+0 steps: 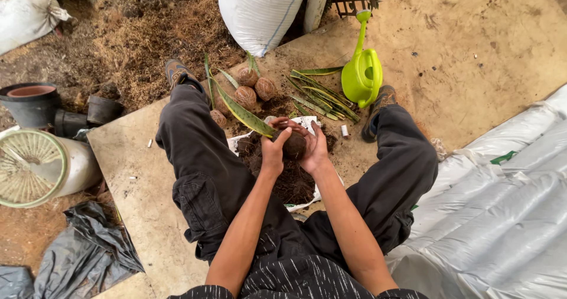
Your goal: The person sits on the ground and wraps a long leaf around a small plant cutting, then packs soil around the base to secure it. The person repeats this process with additional cuttings, handling each one individually.
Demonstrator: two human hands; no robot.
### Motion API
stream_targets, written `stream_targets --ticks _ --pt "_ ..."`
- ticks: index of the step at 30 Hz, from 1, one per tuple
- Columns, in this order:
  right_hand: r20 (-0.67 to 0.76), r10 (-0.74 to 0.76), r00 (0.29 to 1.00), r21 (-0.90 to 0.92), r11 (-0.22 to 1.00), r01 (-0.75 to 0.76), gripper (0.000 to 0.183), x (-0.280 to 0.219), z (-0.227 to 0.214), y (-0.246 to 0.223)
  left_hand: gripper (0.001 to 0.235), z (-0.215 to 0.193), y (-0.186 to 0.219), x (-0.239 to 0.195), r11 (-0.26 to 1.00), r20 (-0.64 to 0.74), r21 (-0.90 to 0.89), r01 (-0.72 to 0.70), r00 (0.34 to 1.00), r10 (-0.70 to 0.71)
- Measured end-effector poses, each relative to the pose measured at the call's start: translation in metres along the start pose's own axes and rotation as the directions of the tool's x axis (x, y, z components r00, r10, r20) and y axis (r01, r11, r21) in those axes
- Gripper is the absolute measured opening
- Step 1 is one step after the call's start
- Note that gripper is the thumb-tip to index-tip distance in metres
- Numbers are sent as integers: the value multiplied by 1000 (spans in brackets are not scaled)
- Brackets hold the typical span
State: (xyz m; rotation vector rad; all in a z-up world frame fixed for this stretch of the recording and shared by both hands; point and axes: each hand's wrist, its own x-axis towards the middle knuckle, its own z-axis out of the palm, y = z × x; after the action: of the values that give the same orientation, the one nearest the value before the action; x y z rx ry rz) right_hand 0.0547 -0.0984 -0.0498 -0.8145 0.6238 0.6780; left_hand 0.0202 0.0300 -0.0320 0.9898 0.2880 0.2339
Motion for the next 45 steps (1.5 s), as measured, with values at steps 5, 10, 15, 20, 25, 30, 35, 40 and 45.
stream_targets --ticks 5,10,15,20,25,30,35,40,45 --pt "158 -117 980 179 980 89 74 -8 8 6 22 5 -20 -14 999 9 20 -46 999 46" --pt "178 -190 965 272 952 137 70 -18 17 -3 16 10 -13 -11 999 -30 -4 -47 998 47" --pt "220 -480 850 55 876 480 59 -19 21 2 15 11 -5 -10 926 -155 -336 175 959 -237" --pt "67 -634 770 3 772 635 41 -6 16 22 16 19 -23 -16 995 -149 -68 71 986 -80" --pt "69 -539 840 153 837 525 41 -3 10 20 17 17 -33 -30 993 -43 112 -39 998 44" --pt "69 -406 911 33 914 405 50 -15 13 -2 21 17 -26 -27 997 -46 80 10 999 -7" --pt "139 -364 921 162 926 341 47 -19 9 -10 39 23 0 -25 999 61 30 41 997 -42" --pt "80 -232 969 190 958 214 38 -2 0 5 42 32 29 -25 645 241 637 -422 904 354" --pt "140 -112 984 182 980 85 35 20 -23 15 37 34 36 -28 623 328 557 -550 834 443"
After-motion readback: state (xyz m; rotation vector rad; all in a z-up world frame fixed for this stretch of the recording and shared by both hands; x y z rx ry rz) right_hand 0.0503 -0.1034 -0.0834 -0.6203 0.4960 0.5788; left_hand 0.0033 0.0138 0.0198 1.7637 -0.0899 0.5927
